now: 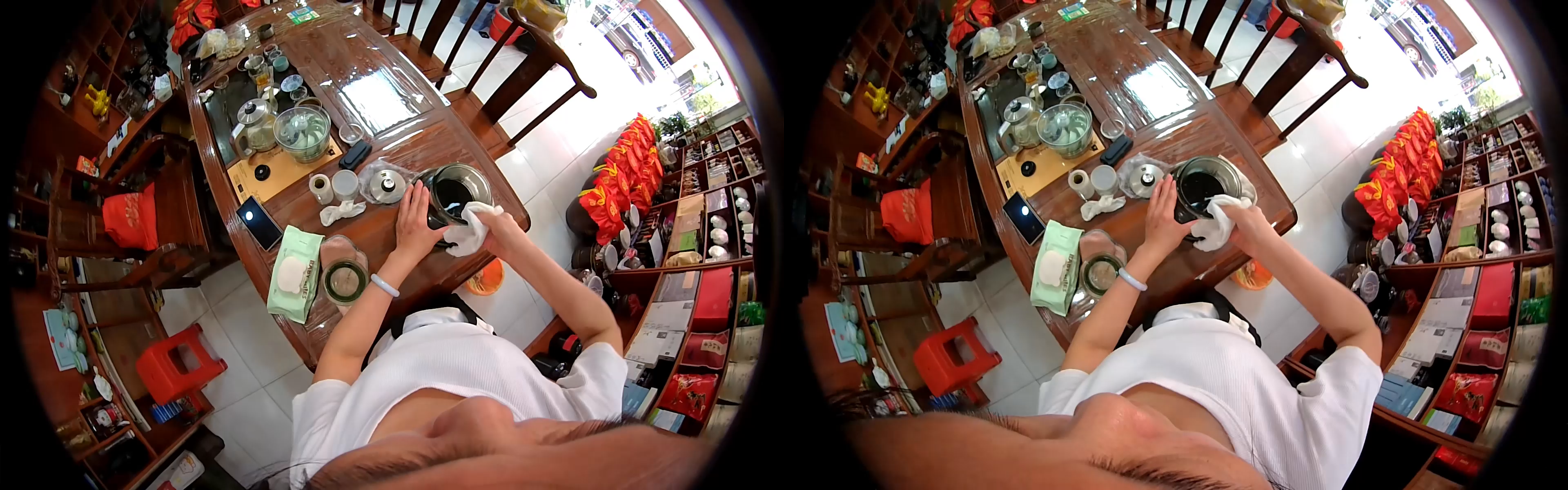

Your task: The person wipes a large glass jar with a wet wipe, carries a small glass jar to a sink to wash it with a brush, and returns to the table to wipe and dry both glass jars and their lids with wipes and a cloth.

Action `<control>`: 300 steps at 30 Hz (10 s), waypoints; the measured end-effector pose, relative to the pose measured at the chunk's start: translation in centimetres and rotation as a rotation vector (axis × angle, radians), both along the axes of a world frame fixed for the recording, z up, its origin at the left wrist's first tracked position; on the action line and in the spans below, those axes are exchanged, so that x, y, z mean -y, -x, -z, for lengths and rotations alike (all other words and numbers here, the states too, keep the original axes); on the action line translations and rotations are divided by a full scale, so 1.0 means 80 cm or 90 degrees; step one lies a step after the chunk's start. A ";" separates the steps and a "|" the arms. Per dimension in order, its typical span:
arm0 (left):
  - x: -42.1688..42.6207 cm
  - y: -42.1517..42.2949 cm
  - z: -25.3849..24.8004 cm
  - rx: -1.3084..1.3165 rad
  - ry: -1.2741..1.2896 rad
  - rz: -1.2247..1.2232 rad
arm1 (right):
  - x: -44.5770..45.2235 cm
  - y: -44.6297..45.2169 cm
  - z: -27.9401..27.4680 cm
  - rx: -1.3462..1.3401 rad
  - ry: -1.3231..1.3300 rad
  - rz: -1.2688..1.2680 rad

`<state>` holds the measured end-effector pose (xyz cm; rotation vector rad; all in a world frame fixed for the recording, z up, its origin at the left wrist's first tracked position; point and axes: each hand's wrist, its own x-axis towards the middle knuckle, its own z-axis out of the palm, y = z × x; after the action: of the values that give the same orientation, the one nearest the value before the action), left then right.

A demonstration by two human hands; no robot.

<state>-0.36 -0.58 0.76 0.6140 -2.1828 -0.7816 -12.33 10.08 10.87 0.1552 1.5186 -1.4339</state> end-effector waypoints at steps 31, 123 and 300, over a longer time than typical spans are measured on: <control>-0.010 -0.009 -0.005 -0.158 -0.282 0.013 | 0.138 -0.035 0.010 -1.206 -0.324 -1.284; -0.011 -0.008 0.008 -0.126 -0.158 0.002 | 0.098 0.123 0.029 -0.900 -0.182 -0.826; -0.078 -0.080 -0.042 -0.099 -0.993 0.154 | -0.096 -0.054 0.078 -0.497 0.172 0.019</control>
<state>6.07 5.62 4.15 0.9043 -1.1221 -2.5322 -8.04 17.76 4.65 -0.6159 1.8982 -1.8180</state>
